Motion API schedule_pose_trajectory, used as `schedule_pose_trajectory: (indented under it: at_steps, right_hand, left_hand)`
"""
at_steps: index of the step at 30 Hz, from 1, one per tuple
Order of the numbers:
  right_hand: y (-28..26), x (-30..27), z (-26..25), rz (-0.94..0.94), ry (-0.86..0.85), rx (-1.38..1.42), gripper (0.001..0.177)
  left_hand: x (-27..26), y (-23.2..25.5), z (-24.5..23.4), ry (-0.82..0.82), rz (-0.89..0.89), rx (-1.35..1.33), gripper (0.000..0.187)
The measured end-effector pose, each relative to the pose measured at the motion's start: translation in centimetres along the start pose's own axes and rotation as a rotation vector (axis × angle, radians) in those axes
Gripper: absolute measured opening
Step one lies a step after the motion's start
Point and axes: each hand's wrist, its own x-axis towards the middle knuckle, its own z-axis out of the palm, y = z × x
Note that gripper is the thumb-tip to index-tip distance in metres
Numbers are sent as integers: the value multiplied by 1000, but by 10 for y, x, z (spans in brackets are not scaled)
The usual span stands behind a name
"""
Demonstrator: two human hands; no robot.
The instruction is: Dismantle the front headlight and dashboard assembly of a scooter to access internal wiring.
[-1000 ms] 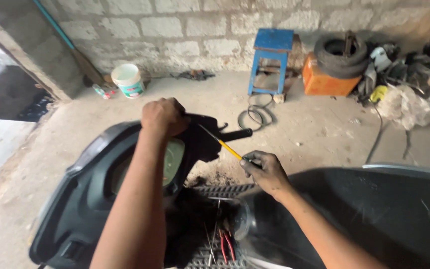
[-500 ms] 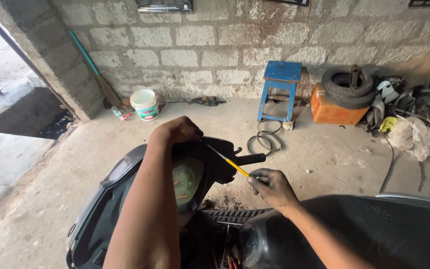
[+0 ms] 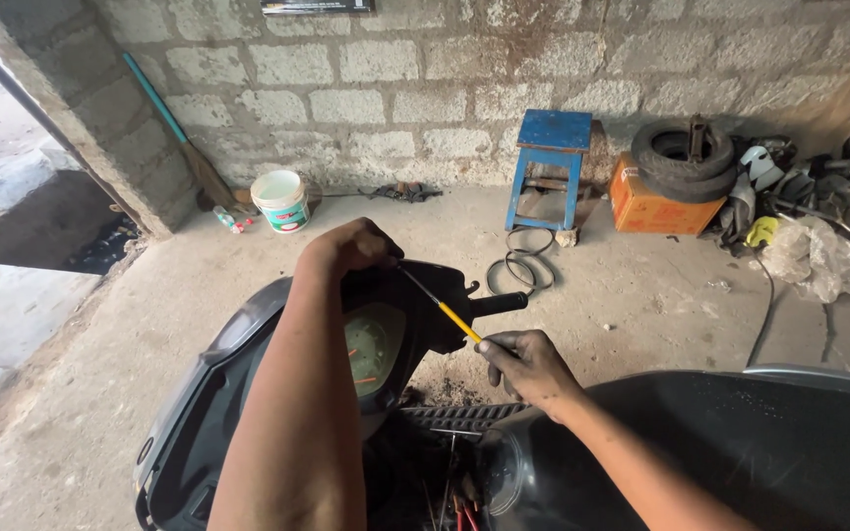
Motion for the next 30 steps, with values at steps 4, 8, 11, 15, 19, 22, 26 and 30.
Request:
schedule_pose_trajectory:
  at_steps: [4, 8, 11, 15, 19, 22, 26, 30]
  right_hand:
    - [-44, -14, -16, 125, -40, 57, 30]
    - [-55, -4, -37, 265, -237, 259, 34]
    - [-44, 7, -39, 49, -168, 28, 35]
    - [-62, -18, -17, -572, 208, -923, 35]
    - [-35, -2, -35, -472, 148, -776, 39]
    - [-3, 25, -48, -52, -171, 288, 37]
    - [-27, 2, -38, -189, -85, 113, 33]
    - [-36, -10, -33, -851, 265, -676, 29]
  left_hand:
    - [-15, 11, -8, -19, 51, -76, 46]
    - [-14, 8, -2, -9, 166, -96, 36]
    - [-25, 17, -11, 17, 131, -96, 34]
    - [-23, 16, -13, 48, 131, -96, 34]
    - [-17, 15, -8, 73, 192, -16, 35]
    - [-27, 19, -11, 91, 174, 28, 37]
    - [-33, 28, -14, 93, 114, -11, 40]
    - [-44, 31, -18, 74, 64, -42, 39]
